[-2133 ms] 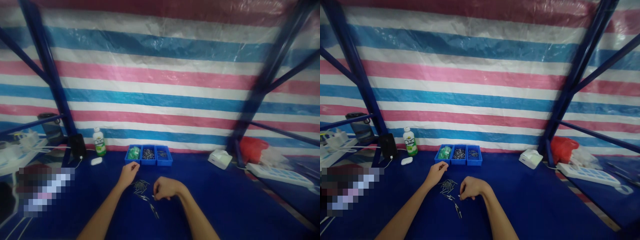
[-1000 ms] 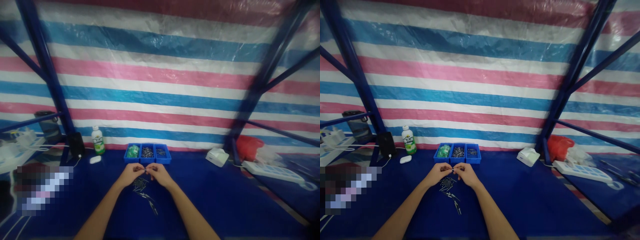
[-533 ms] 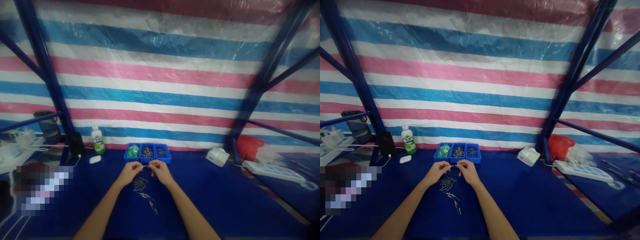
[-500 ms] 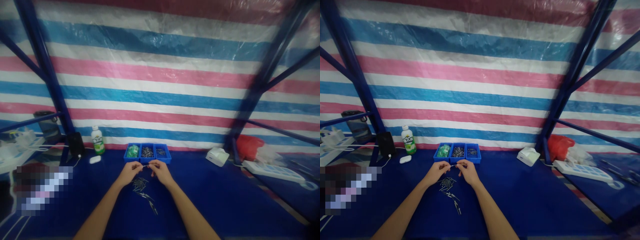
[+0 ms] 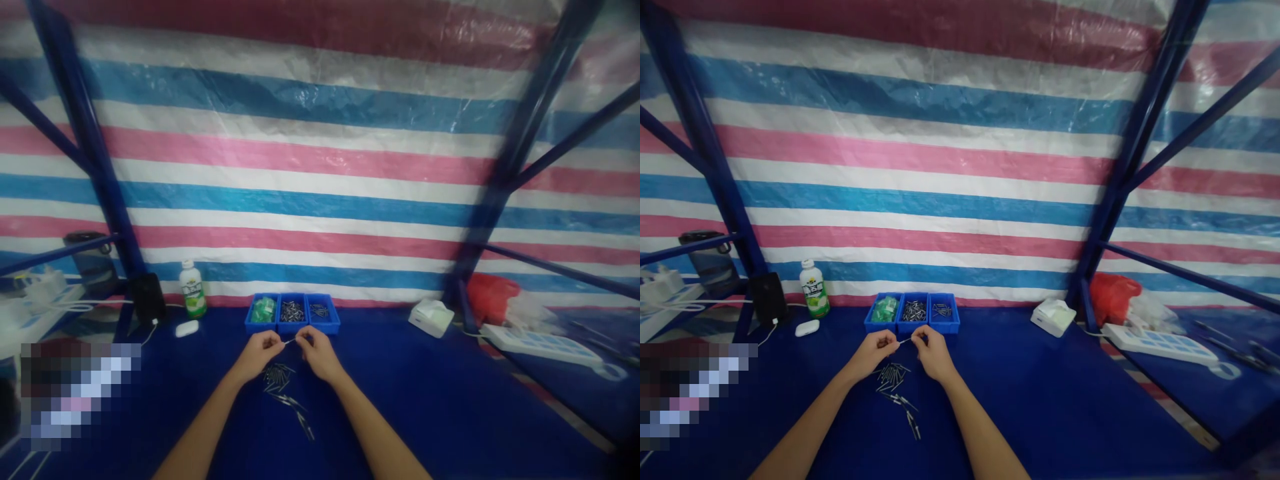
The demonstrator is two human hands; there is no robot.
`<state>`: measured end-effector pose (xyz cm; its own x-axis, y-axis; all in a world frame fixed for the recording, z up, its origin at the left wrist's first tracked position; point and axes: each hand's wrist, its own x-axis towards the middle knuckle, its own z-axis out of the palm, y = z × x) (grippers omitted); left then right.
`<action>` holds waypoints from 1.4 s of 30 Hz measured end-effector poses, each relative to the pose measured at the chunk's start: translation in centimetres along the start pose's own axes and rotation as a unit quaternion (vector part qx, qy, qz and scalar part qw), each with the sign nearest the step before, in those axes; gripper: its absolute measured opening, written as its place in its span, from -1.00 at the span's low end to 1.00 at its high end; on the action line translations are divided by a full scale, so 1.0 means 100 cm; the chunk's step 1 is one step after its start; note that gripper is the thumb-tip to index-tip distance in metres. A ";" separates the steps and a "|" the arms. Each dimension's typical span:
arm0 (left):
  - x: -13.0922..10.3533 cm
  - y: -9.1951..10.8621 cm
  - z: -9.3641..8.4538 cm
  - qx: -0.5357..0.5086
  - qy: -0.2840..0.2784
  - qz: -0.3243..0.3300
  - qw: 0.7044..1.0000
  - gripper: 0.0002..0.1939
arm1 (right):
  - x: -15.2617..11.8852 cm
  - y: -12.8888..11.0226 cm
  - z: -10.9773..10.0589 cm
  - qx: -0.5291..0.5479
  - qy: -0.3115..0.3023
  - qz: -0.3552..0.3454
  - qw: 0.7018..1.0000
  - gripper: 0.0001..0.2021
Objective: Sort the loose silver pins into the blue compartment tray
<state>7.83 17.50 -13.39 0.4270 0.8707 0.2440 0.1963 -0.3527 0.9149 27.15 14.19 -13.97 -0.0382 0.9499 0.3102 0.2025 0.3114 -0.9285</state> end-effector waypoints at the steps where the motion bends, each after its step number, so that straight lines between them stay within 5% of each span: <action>1: -0.001 0.000 0.000 0.000 -0.002 -0.003 1.000 -0.71 | 0.000 0.000 0.001 0.001 -0.001 0.000 1.000 -0.88; 16: 0.001 0.000 -0.001 -0.046 -0.033 -0.040 0.998 -0.71 | 0.002 0.001 0.005 0.042 -0.036 0.010 0.998 -0.86; 22: 0.011 -0.018 -0.009 -0.089 0.075 -0.020 0.993 -0.48 | 0.004 -0.005 0.000 0.135 -0.044 0.039 0.989 -0.73; 29: 0.014 -0.020 -0.012 -0.081 0.143 -0.044 0.985 -0.43 | 0.001 -0.015 -0.009 0.356 -0.060 0.121 0.925 -0.65; 32: 0.010 -0.013 -0.011 -0.052 0.161 -0.028 0.985 -0.43 | 0.000 -0.010 -0.006 0.327 -0.089 0.167 0.926 -0.63; 38: 0.013 -0.011 -0.012 -0.064 0.185 -0.051 0.979 -0.42 | 0.004 -0.005 -0.003 0.240 -0.052 0.214 0.946 -0.56; 42: 0.012 -0.008 -0.011 -0.050 0.190 -0.045 0.979 -0.43 | -0.003 -0.017 -0.019 0.079 -0.150 0.152 0.974 -0.60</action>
<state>7.25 19.19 -13.46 0.0491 0.9684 0.2447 0.1221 -0.2490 0.9608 28.73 13.31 -12.14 -0.2889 0.9568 -0.0344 0.0959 -0.0069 -0.9954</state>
